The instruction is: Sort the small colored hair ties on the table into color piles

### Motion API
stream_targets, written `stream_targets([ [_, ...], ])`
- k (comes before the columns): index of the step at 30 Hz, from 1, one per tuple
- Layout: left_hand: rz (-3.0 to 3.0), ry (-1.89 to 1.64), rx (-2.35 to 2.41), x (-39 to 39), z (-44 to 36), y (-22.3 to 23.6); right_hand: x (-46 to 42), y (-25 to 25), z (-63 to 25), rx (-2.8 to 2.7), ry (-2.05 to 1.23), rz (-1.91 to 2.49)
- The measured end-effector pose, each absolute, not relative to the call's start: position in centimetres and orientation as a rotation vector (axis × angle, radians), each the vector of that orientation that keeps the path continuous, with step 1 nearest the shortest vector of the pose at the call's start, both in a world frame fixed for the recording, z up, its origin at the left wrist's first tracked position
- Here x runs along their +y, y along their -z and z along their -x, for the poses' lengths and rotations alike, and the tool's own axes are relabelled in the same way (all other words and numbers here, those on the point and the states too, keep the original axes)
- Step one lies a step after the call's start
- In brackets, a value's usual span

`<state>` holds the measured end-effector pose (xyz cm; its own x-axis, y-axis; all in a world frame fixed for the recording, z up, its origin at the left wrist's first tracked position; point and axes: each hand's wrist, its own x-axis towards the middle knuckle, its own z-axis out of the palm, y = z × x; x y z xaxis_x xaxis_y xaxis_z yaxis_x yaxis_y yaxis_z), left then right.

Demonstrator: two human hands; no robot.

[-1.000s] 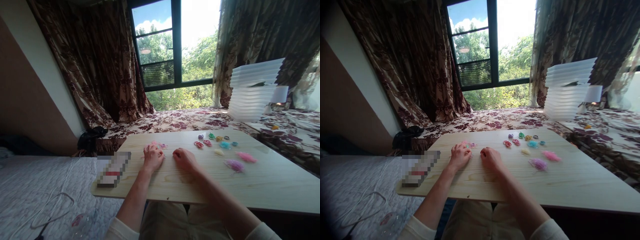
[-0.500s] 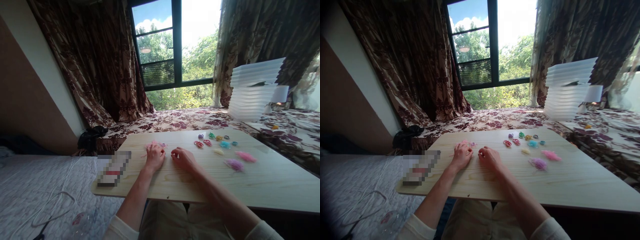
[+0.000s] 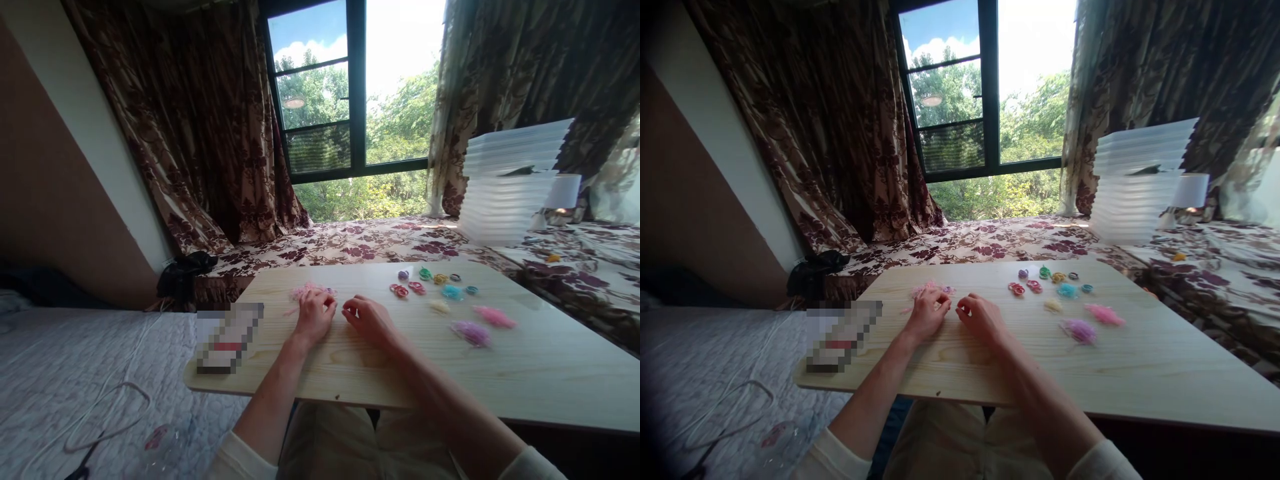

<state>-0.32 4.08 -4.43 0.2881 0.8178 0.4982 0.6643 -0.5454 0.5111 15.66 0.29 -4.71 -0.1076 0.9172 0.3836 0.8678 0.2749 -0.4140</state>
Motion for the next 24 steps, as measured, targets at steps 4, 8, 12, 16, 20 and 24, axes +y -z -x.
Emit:
stream_targets([
  [4, -2.351, -1.080, 1.318, 4.2, 0.3, 4.5, 0.4, 4.8, -15.7, -1.970, -0.116, 1.573],
  [8, -2.341, -1.086, 1.305, 4.3, 0.3, 4.6, 0.4, 4.6, -15.7, -1.953, -0.109, 1.575],
  [12, -2.334, -1.091, 1.310, 4.4, 0.4, 4.6, 0.4, 4.7, -15.8, -1.944, -0.103, 1.587],
  [16, -2.366, -1.099, 1.381, 4.7, 0.7, 4.7, 0.6, 4.8, -15.9, -1.915, -0.084, 1.625],
  [20, -2.435, -1.044, 1.536, 4.9, 1.0, 5.0, 0.6, 4.8, -15.9, -1.916, -0.100, 1.642],
  [24, -2.492, -0.959, 1.588, 5.0, 1.3, 5.2, 0.7, 4.8, -15.9, -1.915, -0.101, 1.652],
])
